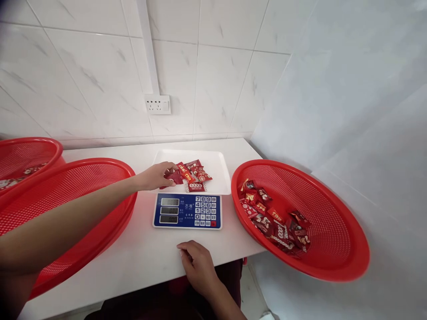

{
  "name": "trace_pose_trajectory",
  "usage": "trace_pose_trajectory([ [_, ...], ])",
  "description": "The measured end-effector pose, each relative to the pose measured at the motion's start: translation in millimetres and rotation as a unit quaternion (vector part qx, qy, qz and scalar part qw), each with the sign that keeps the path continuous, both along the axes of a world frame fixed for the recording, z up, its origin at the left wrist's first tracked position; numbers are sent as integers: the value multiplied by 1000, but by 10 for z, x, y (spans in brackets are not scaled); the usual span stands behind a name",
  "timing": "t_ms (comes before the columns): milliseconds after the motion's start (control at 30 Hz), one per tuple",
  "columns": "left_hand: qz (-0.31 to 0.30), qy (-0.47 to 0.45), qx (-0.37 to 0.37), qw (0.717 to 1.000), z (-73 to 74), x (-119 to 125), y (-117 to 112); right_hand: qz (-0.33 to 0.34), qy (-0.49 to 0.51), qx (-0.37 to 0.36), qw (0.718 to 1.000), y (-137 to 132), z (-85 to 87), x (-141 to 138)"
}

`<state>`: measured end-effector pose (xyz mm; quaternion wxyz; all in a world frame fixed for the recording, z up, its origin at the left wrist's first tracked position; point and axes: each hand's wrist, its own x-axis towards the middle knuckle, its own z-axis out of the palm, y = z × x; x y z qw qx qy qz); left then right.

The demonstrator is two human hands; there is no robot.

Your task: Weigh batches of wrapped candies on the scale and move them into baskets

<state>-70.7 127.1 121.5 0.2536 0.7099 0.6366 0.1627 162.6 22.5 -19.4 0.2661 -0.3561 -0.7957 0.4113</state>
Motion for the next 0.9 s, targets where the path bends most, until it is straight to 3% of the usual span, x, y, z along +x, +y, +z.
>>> trace_pose_trajectory([
  [267, 37, -68, -19, 997, 42, -122, -49, -1, -4, 2, 1000, -3, -6, -3],
  [600, 57, -56, -17, 997, 134, -133, -141, -2, -4, 3, 1000, -8, 11, 1],
  [900, 48, -61, -19, 997, 118, -145, -148, -2, -6, 11, 1000, -1, -15, -5],
])
